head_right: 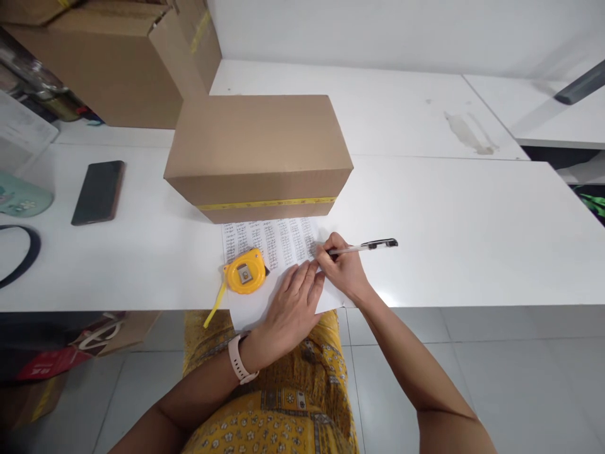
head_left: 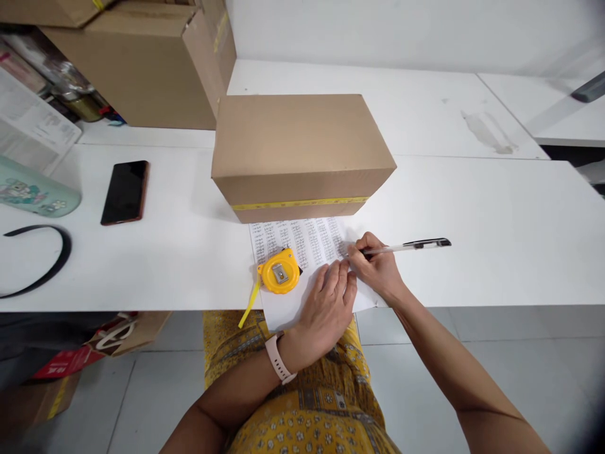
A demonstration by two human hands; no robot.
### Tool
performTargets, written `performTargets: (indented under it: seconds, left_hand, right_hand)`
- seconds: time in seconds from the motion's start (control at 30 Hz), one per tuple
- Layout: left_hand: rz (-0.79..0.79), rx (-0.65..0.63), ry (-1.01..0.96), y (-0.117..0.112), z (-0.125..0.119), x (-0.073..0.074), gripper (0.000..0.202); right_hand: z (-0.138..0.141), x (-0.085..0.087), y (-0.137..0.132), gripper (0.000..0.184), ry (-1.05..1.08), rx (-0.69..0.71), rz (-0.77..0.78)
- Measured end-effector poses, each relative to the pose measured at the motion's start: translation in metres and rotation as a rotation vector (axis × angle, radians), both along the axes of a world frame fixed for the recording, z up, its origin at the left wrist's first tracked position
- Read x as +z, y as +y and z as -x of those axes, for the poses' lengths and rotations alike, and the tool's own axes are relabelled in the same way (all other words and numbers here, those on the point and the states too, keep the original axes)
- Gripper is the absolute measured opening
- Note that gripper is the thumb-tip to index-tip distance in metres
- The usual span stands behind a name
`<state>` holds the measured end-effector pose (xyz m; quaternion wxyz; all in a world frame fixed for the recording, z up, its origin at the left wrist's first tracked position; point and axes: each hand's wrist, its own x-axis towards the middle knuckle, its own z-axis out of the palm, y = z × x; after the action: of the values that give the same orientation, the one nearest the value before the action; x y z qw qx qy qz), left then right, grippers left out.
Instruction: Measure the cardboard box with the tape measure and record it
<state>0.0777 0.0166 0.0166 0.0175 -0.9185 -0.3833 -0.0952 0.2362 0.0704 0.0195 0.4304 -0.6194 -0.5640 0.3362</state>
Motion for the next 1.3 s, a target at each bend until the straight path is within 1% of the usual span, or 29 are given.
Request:
performTargets:
  seconds: [0.23, 0.4, 0.53, 0.77, 0.97, 1.2, 1.3]
  left_hand:
    - [0.010, -0.003, 0.008, -0.0003, 0.0006, 0.0004, 0.052]
    - [0.011, 0.005, -0.005, -0.0005, 0.0001, -0.0007, 0.049]
    - [-0.008, 0.003, -0.023, -0.0001, 0.0003, -0.0010, 0.049]
    - [-0.010, -0.001, -0.003, 0.0001, 0.0011, 0.0014, 0.048]
    - [-0.022, 0.006, -0.020, 0.0002, 0.0009, 0.0018, 0.046]
    - [-0.003, 0.002, -0.035, 0.0007, 0.0008, 0.0009, 0.046]
    - [0.030, 0.006, -0.045, 0.0008, 0.0001, 0.0006, 0.050]
  right_hand:
    - [0.0001, -0.0024, -0.0001, 0.027, 0.014, -0.021, 0.001]
    - [-0.0012, -0.0055, 0.0006, 0.028, 0.038, -0.048, 0.010]
    - [-0.0005, -0.0040, 0.0009, 0.026, 0.017, -0.039, -0.013]
    - [0.0004, -0.0024, -0.0003, 0.027, 0.035, -0.048, 0.017]
    - [-0.0027, -0.0048, 0.0010, 0.025, 0.016, -0.075, -0.029]
    - [-0.0025, -0.0037, 0.0018, 0.024, 0.009, -0.044, -0.027]
    - [-0.0022, -0.0031, 0.0013, 0.024, 0.019, -0.061, -0.012]
